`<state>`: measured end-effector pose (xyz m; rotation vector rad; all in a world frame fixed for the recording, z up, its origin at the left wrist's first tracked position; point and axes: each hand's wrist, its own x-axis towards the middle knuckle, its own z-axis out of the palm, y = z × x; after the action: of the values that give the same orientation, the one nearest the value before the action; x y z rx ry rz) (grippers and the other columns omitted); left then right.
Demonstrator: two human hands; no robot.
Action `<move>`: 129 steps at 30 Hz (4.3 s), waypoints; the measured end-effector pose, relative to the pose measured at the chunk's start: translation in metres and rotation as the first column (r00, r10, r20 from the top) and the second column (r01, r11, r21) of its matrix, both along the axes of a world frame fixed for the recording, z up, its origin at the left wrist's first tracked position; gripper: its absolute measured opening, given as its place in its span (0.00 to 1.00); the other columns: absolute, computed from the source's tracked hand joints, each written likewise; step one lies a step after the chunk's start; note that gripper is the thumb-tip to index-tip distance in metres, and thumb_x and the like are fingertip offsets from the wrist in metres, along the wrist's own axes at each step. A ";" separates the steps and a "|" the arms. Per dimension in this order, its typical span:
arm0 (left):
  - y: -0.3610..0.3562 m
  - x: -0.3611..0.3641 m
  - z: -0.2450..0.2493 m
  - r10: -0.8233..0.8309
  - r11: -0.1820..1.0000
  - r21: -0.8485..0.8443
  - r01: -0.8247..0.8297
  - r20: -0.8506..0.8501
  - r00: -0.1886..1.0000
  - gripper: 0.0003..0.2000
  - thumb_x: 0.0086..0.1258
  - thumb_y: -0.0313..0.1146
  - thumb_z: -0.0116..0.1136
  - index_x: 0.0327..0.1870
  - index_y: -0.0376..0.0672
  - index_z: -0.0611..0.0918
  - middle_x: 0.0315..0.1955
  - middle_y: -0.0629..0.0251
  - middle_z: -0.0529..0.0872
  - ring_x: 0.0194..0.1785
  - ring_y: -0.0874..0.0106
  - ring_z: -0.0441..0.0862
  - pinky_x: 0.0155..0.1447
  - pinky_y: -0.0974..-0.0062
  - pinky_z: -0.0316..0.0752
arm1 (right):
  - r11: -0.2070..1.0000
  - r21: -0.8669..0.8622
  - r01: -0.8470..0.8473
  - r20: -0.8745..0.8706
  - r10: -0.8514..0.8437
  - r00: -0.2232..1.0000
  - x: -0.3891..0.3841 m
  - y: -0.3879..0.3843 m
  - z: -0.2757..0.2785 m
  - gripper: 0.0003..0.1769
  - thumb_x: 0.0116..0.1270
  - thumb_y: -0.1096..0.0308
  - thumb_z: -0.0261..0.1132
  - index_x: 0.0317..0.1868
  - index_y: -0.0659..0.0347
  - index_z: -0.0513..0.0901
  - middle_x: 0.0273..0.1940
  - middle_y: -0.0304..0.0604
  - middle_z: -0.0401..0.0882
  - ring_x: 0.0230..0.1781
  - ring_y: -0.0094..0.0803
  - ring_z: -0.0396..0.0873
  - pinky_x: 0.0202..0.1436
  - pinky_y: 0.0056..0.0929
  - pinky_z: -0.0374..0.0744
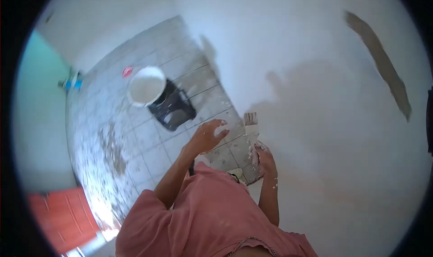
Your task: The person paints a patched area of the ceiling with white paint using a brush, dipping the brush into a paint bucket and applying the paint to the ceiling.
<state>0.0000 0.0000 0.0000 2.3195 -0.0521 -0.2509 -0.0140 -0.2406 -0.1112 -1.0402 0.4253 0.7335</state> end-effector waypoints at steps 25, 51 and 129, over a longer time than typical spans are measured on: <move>0.228 -0.036 -0.108 0.755 0.649 -0.090 -0.756 -0.045 0.654 0.18 0.66 0.41 0.55 0.48 0.36 0.78 0.46 0.52 0.81 0.51 0.55 0.78 0.56 0.62 0.71 | 0.212 -0.968 -0.137 0.174 0.954 0.244 0.191 0.283 -0.012 0.18 0.60 0.61 0.60 0.42 0.67 0.80 0.32 0.54 0.82 0.31 0.46 0.82 0.34 0.39 0.77; 0.345 0.053 -0.236 0.659 0.730 0.086 -0.678 -0.350 0.666 0.35 0.63 0.38 0.55 0.65 0.25 0.56 0.68 0.38 0.47 0.73 0.48 0.44 0.72 0.57 0.50 | -0.326 -0.915 -0.237 -0.290 0.941 -0.173 0.265 0.545 -0.131 0.19 0.60 0.65 0.58 0.49 0.67 0.75 0.45 0.60 0.78 0.47 0.51 0.79 0.47 0.41 0.79; -0.130 0.189 0.019 -0.768 0.553 -0.430 0.713 0.067 0.636 0.21 0.70 0.38 0.53 0.58 0.33 0.71 0.56 0.49 0.75 0.61 0.60 0.72 0.61 0.65 0.68 | 0.117 0.130 0.985 0.754 -0.656 -0.022 0.104 -0.068 0.201 0.10 0.71 0.64 0.53 0.43 0.62 0.74 0.26 0.34 0.73 0.21 0.16 0.68 0.21 0.16 0.66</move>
<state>0.1888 -0.1298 0.0186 1.7028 -0.9650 -0.7425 0.0896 -0.3082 0.0900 -1.1149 0.5229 -1.0729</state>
